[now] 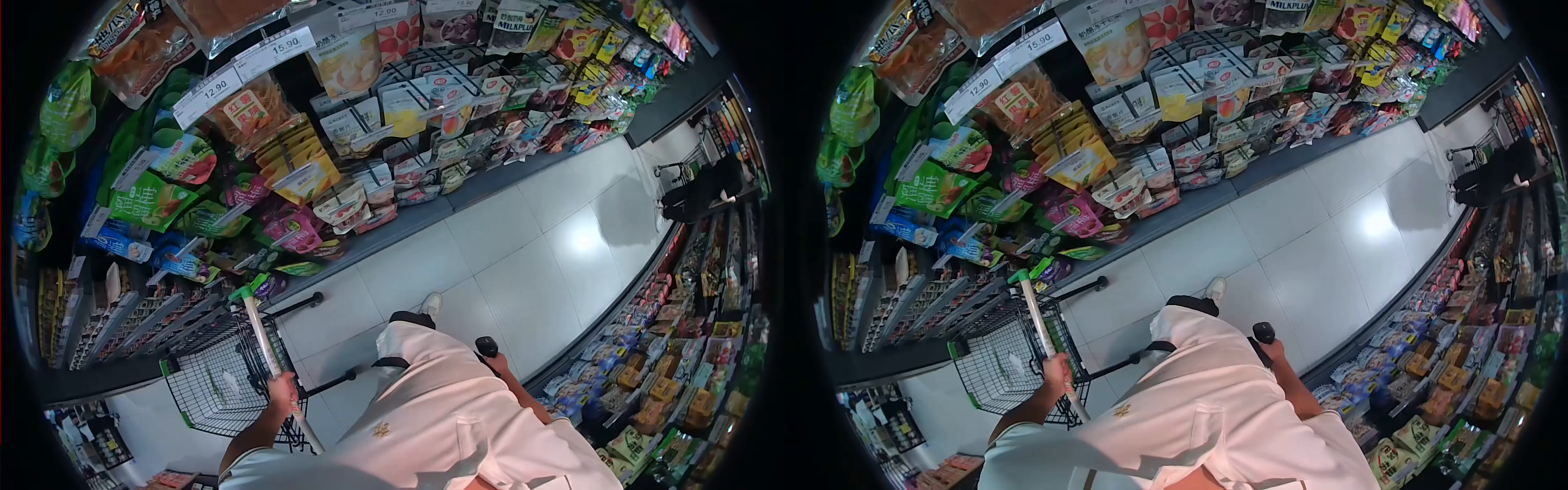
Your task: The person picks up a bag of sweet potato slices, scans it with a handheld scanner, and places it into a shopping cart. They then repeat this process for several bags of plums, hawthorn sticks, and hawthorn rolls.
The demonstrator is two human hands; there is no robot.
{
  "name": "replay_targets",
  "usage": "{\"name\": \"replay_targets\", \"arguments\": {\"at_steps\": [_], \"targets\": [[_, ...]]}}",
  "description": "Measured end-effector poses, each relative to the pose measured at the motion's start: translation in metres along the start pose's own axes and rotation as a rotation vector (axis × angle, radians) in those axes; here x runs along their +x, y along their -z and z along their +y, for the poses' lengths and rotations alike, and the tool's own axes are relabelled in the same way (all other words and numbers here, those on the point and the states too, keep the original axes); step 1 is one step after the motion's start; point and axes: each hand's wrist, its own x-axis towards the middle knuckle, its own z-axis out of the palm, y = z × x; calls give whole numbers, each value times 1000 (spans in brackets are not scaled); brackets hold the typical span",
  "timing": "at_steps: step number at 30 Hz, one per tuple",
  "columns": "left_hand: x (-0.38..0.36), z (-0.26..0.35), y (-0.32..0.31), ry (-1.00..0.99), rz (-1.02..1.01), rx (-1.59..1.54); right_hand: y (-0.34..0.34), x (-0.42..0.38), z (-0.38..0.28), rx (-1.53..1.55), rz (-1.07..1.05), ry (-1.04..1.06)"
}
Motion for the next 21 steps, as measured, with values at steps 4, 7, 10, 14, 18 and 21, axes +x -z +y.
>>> {"name": "replay_targets", "arguments": {"at_steps": [4, 7, 10, 14, 18, 21], "targets": [[-1, 3, -41, -10, 23, -20, 68, 25, -59, 346, 17, -38], [-10, 9, -76, 0, 25, -10, 106, 49, -83, 613, -29, -121], [-11, 15, -109, -2, 34, -25, 130, 69, -82, 570, -14, -76], [-18, 13, -149, -2, 37, -27, 158, 95, -60, 468, -39, -92], [-27, 11, -191, -4, 51, -28, 182, 132, -12, 346, -1, -65], [-40, 11, -227, -64, 78, 12, 220, 151, 13, 383, 0, -120]]}}
